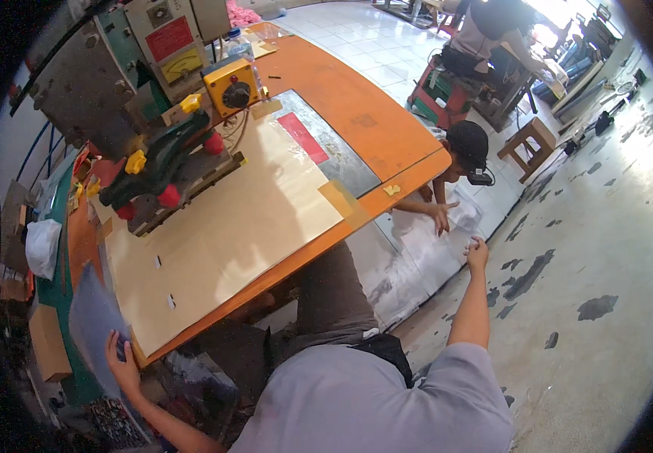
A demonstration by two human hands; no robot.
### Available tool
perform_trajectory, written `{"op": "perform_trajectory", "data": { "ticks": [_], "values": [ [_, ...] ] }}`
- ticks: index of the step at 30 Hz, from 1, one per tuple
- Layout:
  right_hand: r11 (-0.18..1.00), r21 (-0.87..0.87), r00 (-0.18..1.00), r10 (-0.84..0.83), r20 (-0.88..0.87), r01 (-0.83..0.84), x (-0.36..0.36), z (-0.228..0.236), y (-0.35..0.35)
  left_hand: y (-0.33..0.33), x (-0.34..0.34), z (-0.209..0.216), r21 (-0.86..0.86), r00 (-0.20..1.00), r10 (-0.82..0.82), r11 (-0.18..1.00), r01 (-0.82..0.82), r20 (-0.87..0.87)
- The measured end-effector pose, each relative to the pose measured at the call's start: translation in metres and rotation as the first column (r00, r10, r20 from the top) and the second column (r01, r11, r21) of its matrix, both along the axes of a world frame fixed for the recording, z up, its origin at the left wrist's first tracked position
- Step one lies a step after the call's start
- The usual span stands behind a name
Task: The person assembles plastic sheets by placing a thin transparent sheet onto a larger translucent base sheet on a workstation and then using a heat-press machine to bond them.
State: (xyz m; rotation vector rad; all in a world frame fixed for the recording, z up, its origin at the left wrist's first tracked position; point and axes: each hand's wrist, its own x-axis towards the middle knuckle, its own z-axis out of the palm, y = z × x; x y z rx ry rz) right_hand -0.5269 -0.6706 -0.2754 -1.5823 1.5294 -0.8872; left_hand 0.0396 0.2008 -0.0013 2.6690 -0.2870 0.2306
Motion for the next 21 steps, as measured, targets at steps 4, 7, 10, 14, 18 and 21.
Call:
{"op": "perform_trajectory", "data": {
  "ticks": [4,7,10,14,18,21],
  "values": [
    [0.999,0.051,1.0,0.007,0.006,-0.008,0.008,-0.003,0.003,0.003,0.005,0.001,-0.009,0.999,-0.019,1.0,0.019,0.026],
    [0.998,-0.055,0.993,0.031,-0.113,-0.037,0.002,-0.011,0.004,-0.001,0.01,-0.003,-0.028,0.999,-0.03,0.999,0.031,0.029],
    [0.999,-0.027,0.992,0.023,-0.126,-0.027,0.002,-0.018,0.01,0.005,0.014,-0.008,-0.017,0.997,-0.047,0.999,0.048,0.067],
    [0.994,0.105,0.999,0.002,-0.032,0.002,0.013,-0.024,0.021,0.004,0.016,-0.004,-0.044,0.997,-0.032,0.998,0.035,0.065],
    [0.991,0.104,0.996,-0.077,-0.041,0.081,0.023,-0.032,0.039,0.009,0.03,-0.012,0.048,0.977,-0.096,0.995,0.089,0.188],
    [0.984,0.164,0.992,0.088,-0.086,-0.073,0.04,-0.049,0.068,0.014,0.036,-0.012,-0.103,0.993,-0.023,0.994,0.035,0.117]
  ]
}}
